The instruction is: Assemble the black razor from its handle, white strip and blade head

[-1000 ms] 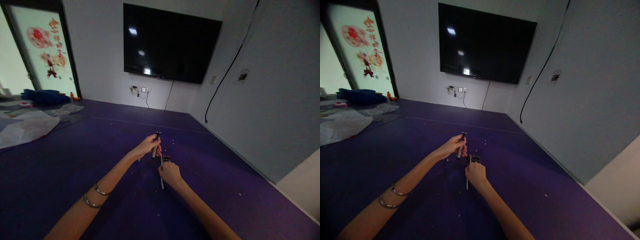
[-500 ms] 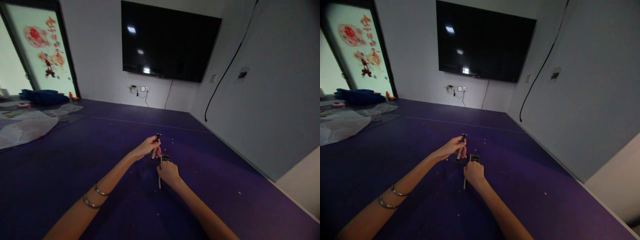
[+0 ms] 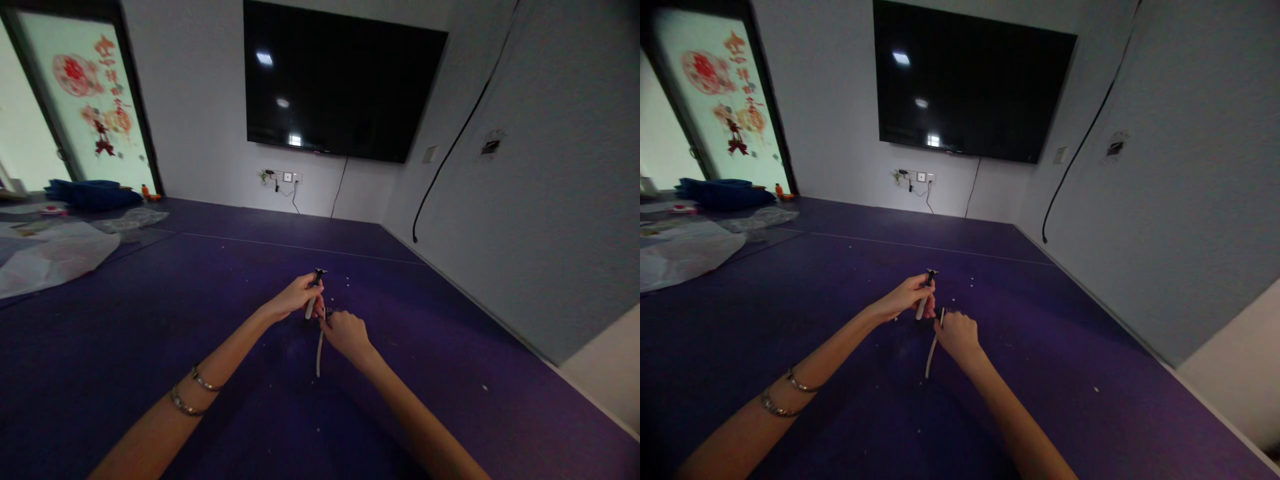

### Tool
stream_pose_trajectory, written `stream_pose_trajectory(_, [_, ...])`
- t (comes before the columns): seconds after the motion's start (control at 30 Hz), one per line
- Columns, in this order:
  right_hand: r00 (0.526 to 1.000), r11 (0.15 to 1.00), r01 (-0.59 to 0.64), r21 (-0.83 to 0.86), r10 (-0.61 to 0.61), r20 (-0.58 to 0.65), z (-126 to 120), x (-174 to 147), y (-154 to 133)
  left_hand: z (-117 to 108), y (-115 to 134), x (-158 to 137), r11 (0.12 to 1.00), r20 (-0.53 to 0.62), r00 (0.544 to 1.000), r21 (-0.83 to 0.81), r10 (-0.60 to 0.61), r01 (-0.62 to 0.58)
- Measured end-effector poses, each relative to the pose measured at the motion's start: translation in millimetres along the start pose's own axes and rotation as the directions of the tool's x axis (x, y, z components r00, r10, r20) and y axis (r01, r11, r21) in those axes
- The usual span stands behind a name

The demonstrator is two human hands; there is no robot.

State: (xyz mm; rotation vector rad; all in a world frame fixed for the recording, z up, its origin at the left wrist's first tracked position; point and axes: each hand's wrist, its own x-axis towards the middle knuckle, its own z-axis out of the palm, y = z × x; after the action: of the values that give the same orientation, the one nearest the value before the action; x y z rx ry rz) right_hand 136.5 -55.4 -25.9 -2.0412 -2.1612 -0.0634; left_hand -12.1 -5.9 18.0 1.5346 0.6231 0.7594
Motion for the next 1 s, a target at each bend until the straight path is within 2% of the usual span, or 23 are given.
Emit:
stream_pose_trajectory(0.17, [0.999, 0.999, 0.011, 0.045, -0.013, 0.048, -18.3, 24.6, 38.6, 1.2, -2.5, 0.3, 1.0, -0.023, 1.0, -0.01, 0.02, -0.02])
stream_pose_trajectory(0.33, [0.987, 0.974, 0.131, 0.183, -0.146, 0.071, -6.3, 41.1, 62.4, 1.7, -4.1, 0.5, 0.999, -0.043, 0.998, -0.008, 0.04, -0.041])
stream_pose_trajectory(0.57, [0.975, 0.941, 0.188, 0.282, -0.214, 0.061, 16.1, 47.0, 66.0, 1.9, -7.4, 1.7, 0.999, -0.052, 0.998, 0.018, 0.036, -0.035])
stream_pose_trajectory(1.0, [0.971, 0.922, 0.226, 0.315, -0.238, 0.001, 21.2, 48.6, 65.7, 5.1, -8.6, 1.4, 1.0, -0.044, 0.999, 0.015, 0.013, -0.013])
